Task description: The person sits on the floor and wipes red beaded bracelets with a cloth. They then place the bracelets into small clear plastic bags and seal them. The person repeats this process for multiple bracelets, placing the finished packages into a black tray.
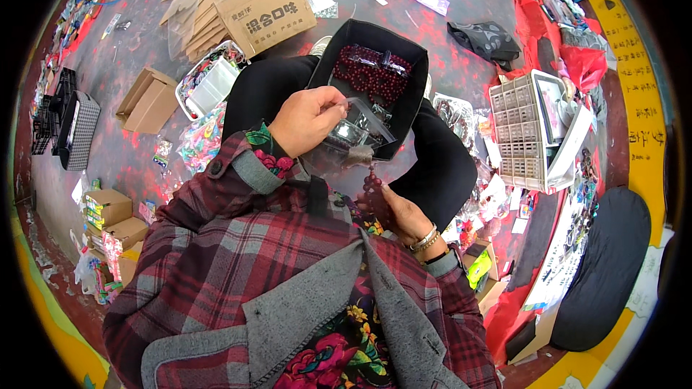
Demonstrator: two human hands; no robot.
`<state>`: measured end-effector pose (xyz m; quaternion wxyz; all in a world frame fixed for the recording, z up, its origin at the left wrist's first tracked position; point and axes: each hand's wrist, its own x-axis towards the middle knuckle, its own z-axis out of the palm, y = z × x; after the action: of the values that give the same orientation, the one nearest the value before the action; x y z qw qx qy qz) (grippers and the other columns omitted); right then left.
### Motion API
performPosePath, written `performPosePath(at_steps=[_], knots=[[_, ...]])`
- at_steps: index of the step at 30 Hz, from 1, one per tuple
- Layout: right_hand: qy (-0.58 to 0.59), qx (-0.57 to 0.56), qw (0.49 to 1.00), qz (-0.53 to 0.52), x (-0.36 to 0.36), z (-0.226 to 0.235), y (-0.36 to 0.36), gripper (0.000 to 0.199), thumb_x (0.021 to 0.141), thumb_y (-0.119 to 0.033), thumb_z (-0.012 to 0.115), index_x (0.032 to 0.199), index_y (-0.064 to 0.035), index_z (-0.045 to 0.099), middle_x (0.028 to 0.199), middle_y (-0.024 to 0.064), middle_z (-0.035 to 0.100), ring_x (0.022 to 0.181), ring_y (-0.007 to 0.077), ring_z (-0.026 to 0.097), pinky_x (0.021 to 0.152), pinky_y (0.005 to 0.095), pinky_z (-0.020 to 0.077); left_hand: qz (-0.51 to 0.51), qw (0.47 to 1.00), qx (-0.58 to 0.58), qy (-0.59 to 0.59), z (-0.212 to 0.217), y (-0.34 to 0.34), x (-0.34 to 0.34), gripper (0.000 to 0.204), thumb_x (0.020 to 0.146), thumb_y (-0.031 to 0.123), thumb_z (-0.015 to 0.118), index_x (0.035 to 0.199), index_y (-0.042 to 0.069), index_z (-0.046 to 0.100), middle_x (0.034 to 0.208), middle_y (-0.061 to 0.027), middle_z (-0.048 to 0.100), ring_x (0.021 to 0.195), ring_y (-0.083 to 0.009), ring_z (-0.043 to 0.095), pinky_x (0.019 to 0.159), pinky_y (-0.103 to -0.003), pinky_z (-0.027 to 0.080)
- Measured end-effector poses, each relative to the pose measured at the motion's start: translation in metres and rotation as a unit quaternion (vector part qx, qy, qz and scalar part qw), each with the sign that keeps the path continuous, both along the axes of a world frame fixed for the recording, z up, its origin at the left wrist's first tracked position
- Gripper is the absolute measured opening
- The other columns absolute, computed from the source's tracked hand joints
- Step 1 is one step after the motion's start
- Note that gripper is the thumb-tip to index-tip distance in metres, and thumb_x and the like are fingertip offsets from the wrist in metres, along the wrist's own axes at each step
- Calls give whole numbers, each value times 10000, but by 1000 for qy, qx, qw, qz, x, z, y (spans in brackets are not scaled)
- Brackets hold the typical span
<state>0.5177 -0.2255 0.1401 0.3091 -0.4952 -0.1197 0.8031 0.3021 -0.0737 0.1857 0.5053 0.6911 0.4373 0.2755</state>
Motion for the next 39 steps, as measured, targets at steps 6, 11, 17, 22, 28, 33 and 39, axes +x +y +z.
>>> performPosePath(at_steps=[6,11,17,22,28,33,39], knots=[[20,68,996,-53,1,-3,4,342,935,-251,446,1169,-5,487,934,75,606,749,107,558,700,225,459,-88,992,-71,-56,5,0,-5,131,846,80,521,897,-21,587,851,-66,623,801,-109,579,728,-253,459],[-75,200,974,-73,9,19,32,338,915,-142,474,1228,-16,480,921,58,618,694,79,544,647,191,436,-253,963,42,-86,8,-5,-4,93,812,55,571,868,4,626,1102,-141,554,975,-184,553,832,-299,429],[-210,352,907,98,5,47,56,361,875,-93,541,1226,-21,495,947,14,609,798,66,551,686,204,445,-248,959,53,-123,9,-10,7,108,810,37,568,890,8,636,1114,-121,552,955,-185,558,836,-294,429],[-178,366,898,166,9,47,60,442,858,-86,564,1276,-24,434,995,15,579,854,64,527,735,213,448,-244,963,12,-114,4,-8,4,131,798,27,580,905,-7,647,947,-104,614,865,-178,584,787,-285,453],[-8,235,965,114,20,43,62,578,781,-23,614,1305,-28,370,1104,88,537,914,134,557,770,246,464,-197,970,-40,-139,0,-6,1,133,804,30,582,904,-23,651,923,-94,624,831,-148,585,733,-264,461],[51,279,954,-98,24,37,54,691,708,37,644,1318,-50,331,995,110,545,819,168,564,715,246,473,-119,964,-175,-159,8,-3,0,137,827,55,567,908,-14,653,952,-81,625,781,-96,576,595,-202,433],[87,341,922,-160,14,33,56,784,638,69,691,1324,-56,330,895,68,525,783,142,543,717,239,463,-60,902,-316,-288,6,-4,1,151,831,74,579,941,-14,632,979,-104,621,738,-95,573,525,-176,408]])
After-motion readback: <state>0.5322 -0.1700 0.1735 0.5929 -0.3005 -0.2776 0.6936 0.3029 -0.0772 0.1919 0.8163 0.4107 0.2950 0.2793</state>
